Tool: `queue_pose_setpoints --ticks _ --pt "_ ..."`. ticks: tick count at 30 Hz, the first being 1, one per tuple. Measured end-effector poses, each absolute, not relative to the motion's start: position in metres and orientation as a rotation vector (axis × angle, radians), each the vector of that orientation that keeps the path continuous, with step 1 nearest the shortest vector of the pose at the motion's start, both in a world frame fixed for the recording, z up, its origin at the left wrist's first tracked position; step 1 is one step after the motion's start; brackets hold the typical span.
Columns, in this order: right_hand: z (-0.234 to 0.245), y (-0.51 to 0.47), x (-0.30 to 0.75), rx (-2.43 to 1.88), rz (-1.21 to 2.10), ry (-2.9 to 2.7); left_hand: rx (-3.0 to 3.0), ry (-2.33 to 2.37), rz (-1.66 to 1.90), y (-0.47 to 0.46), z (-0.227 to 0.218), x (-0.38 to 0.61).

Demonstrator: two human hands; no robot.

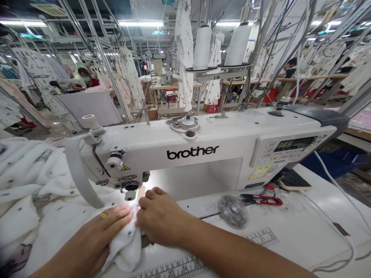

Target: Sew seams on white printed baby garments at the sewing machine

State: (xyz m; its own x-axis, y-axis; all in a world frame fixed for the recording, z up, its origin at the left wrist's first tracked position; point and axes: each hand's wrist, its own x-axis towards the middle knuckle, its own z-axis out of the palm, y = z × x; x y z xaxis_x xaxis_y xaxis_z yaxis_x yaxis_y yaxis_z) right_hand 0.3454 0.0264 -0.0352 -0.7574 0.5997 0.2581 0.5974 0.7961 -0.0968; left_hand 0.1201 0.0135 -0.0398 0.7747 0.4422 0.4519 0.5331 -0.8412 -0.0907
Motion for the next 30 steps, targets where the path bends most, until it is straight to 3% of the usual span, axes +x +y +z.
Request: queue_pose_setpoints --ticks 12,20,30 --pt "-0.031 0.025 0.346 -0.893 0.061 -2.671 -2.736 -0.819 -0.615 0.007 -0.045 0.119" --pt "-0.032 0.028 0.345 -1.091 0.081 -2.618 -2.838 -0.832 -0.665 0.035 -0.055 0.109" --pt "-0.037 0.024 0.348 -0.485 -0.003 -2.749 -3.155 -0.967 -0.456 0.046 -0.026 0.102"
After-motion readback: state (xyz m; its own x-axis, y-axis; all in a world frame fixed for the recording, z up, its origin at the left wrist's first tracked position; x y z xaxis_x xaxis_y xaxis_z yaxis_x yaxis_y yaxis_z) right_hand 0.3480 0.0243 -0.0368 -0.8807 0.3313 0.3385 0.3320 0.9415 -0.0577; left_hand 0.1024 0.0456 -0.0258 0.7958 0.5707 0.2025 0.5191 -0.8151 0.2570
